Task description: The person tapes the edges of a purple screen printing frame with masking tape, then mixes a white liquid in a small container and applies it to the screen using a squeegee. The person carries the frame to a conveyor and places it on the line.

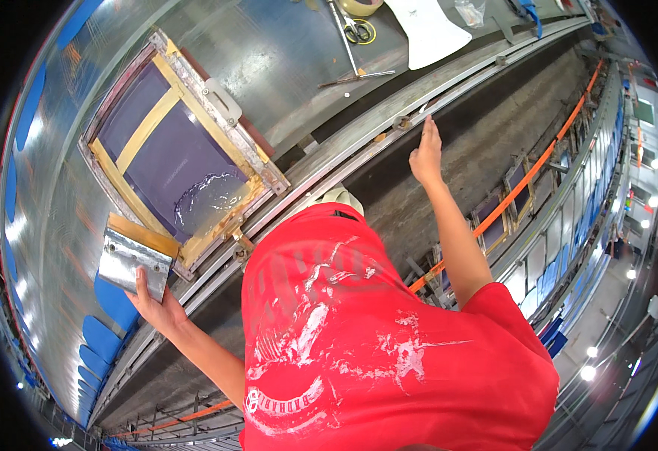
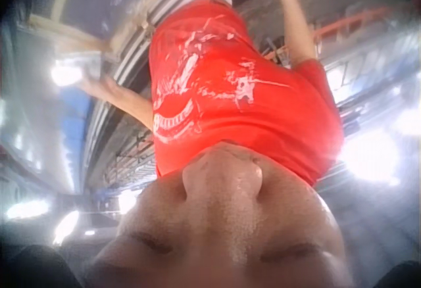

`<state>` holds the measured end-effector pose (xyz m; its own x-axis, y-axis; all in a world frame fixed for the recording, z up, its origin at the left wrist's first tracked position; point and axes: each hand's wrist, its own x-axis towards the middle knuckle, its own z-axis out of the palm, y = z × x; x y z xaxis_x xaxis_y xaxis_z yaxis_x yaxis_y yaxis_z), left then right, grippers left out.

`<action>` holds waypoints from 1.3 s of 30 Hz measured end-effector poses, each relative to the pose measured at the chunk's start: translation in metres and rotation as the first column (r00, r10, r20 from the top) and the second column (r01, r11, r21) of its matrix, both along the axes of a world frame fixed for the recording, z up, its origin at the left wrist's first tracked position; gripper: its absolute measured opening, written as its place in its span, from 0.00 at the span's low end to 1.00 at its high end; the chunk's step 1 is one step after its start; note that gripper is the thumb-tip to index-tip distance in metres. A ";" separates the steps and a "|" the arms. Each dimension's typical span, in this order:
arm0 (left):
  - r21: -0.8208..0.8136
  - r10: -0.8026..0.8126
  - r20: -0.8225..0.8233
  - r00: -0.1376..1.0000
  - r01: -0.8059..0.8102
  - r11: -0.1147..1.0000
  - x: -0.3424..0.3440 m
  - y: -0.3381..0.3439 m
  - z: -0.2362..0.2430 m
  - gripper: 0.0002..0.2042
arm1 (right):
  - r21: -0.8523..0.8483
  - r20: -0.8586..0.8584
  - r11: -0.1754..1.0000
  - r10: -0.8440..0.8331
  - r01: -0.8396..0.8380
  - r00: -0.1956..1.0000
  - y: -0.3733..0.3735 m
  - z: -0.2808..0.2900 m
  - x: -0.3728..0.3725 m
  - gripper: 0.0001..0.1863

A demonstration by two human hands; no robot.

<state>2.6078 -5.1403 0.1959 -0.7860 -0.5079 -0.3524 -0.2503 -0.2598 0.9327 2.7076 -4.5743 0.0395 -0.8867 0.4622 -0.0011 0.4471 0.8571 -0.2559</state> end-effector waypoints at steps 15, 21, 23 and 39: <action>-0.007 0.003 -0.001 1.000 -0.003 1.000 0.004 0.002 -0.005 0.30 | 0.109 0.231 0.987 -0.143 0.120 0.963 -0.024 -0.016 -0.030 0.58; 0.032 -0.066 -0.024 0.998 0.066 0.997 -0.002 0.011 0.000 0.30 | 0.237 0.265 0.966 -0.166 0.103 0.950 -0.021 -0.024 -0.033 0.57; 0.031 -0.058 -0.013 0.998 0.058 0.998 -0.003 0.014 0.004 0.29 | 0.228 0.253 0.966 -0.180 0.122 0.951 -0.022 -0.023 -0.035 0.56; 0.058 -0.038 -0.052 0.998 0.041 0.997 0.007 0.012 -0.006 0.28 | -0.108 0.029 0.985 0.141 -0.137 0.990 0.040 0.034 -0.060 0.51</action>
